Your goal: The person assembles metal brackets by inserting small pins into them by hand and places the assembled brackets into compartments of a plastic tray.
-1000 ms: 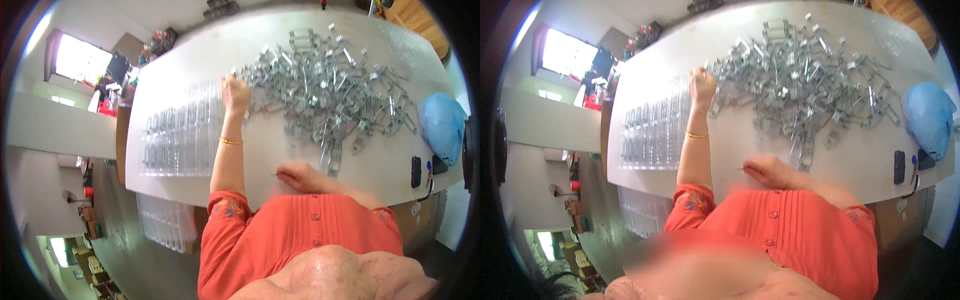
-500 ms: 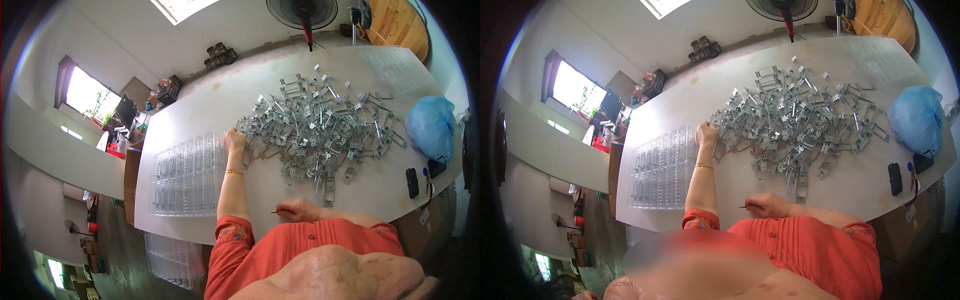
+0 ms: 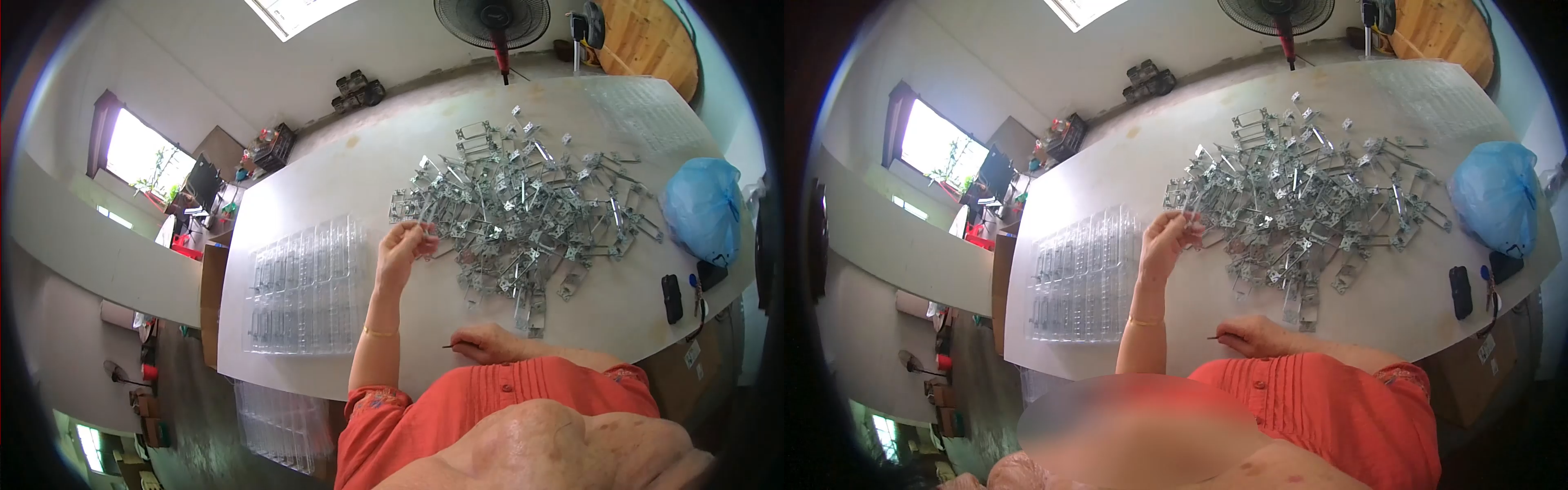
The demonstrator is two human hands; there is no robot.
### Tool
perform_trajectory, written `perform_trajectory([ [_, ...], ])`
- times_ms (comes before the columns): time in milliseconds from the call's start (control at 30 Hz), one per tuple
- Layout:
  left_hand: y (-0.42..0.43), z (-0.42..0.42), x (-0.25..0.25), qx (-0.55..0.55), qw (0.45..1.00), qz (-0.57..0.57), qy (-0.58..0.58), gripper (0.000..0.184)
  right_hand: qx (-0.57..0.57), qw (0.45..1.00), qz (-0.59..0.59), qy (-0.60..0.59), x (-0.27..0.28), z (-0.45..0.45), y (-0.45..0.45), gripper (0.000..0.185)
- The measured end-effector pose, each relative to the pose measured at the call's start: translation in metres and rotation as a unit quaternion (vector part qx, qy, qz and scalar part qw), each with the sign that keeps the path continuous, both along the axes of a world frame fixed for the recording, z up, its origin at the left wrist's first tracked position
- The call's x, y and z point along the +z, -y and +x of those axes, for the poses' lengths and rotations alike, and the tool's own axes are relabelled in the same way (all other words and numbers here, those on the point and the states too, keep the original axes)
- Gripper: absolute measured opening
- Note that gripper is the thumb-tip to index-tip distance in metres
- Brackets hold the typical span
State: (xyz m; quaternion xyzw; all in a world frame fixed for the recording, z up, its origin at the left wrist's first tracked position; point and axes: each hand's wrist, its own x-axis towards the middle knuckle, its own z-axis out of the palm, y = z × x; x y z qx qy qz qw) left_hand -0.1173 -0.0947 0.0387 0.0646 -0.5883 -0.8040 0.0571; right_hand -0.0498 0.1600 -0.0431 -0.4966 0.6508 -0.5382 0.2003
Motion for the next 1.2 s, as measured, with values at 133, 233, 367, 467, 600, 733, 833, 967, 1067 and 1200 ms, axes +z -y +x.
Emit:
perform_trajectory([
  [133,-0.008,0.036,-0.011,-0.045,0.999,0.011,-0.02,0.018,-0.006,1.0,-0.005,0.007,0.004,0.002,0.0,0.013],
  [233,-0.007,0.052,-0.024,-0.057,0.998,0.012,-0.026,0.021,-0.003,0.999,0.008,0.037,0.009,0.001,0.001,0.014],
  [367,-0.011,0.066,-0.029,-0.079,0.996,0.015,-0.034,0.022,-0.017,0.986,0.02,0.164,0.021,0.006,0.0,0.012],
  [467,-0.013,0.072,-0.032,-0.094,0.994,0.024,-0.052,0.023,-0.06,0.968,-0.023,0.242,0.039,0.0,-0.006,0.011],
  [600,-0.019,0.078,-0.028,-0.125,0.99,0.004,-0.064,0.025,-0.159,0.949,-0.085,0.26,0.062,-0.013,-0.018,0.014],
  [733,-0.029,0.082,-0.025,-0.146,0.986,-0.053,-0.067,0.029,-0.219,0.943,-0.106,0.227,0.059,-0.027,-0.027,0.011],
  [833,-0.034,0.083,-0.034,-0.126,0.978,-0.138,-0.097,0.035,-0.236,0.942,-0.09,0.22,0.059,-0.029,-0.027,0.011],
  [967,-0.036,0.085,-0.039,-0.107,0.961,-0.224,-0.12,0.037,-0.257,0.941,-0.074,0.209,0.061,-0.026,-0.025,0.01],
  [1067,-0.035,0.088,-0.039,-0.097,0.958,-0.236,-0.129,0.038,-0.255,0.945,-0.079,0.191,0.058,-0.025,-0.024,0.011],
  [1200,-0.034,0.091,-0.036,-0.062,0.933,-0.329,-0.13,0.04,-0.281,0.939,-0.097,0.171,0.053,-0.025,-0.021,0.01],
])
